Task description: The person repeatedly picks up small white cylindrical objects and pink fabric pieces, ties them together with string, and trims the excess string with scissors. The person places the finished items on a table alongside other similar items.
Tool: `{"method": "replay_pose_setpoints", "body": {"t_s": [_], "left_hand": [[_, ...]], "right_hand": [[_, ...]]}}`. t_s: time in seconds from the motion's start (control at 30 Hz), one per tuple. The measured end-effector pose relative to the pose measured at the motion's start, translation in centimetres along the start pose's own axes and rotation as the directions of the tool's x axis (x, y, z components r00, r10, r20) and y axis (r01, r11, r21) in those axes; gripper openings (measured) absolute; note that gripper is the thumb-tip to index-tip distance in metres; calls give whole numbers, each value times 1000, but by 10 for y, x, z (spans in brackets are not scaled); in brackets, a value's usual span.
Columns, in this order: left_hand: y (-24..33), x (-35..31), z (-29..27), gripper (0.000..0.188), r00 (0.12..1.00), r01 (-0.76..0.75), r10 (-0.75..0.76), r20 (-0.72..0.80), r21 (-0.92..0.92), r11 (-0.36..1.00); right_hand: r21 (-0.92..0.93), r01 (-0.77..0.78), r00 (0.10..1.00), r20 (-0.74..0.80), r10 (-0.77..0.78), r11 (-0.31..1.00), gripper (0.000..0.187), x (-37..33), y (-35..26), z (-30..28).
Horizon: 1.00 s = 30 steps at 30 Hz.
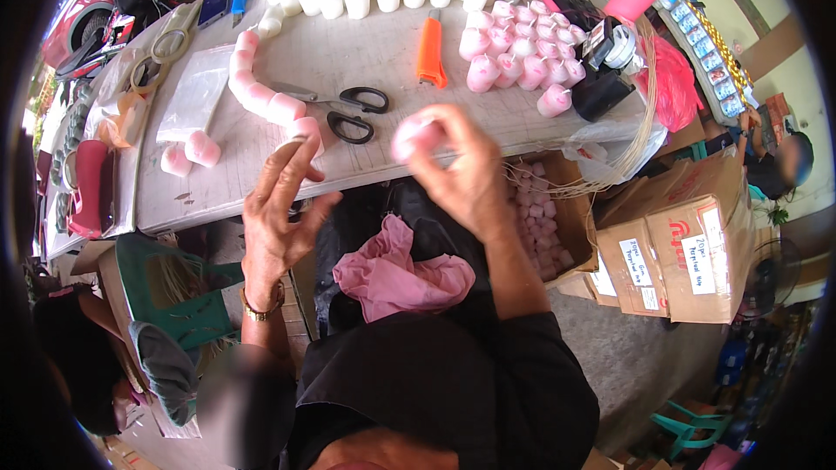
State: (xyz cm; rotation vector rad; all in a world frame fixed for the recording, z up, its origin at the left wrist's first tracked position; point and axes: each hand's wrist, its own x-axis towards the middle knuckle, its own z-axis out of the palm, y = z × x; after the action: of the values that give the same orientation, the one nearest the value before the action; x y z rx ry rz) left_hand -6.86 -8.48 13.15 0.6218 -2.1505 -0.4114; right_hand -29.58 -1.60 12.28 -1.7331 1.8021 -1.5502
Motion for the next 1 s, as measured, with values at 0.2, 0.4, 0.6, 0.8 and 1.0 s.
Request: {"method": "replay_pose_setpoints", "body": {"t_s": [0.2,0.4,0.6,0.8,1.0], "left_hand": [[14,-26,-13,30,952,236,-272,-142,-229,944],[30,-60,0,30,962,177,-215,-170,-216,960],[40,-83,7,22,941,277,-327,-90,-356,893],[30,-75,-2,11,947,119,-244,-211,-474,873],[11,-38,5,26,977,138,-170,-131,-221,965]], "right_hand": [[-387,-84,950,-309,-44,918,38,19,54,-40],[-191,-24,990,-141,-4,981,26,-5,11,1],[250,91,905,383,-185,964,23,-33,-40,47],[123,473,827,281,-488,873,37,-35,-53,55],[125,497,855,99,-509,859,30,-19,-55,46]]}}
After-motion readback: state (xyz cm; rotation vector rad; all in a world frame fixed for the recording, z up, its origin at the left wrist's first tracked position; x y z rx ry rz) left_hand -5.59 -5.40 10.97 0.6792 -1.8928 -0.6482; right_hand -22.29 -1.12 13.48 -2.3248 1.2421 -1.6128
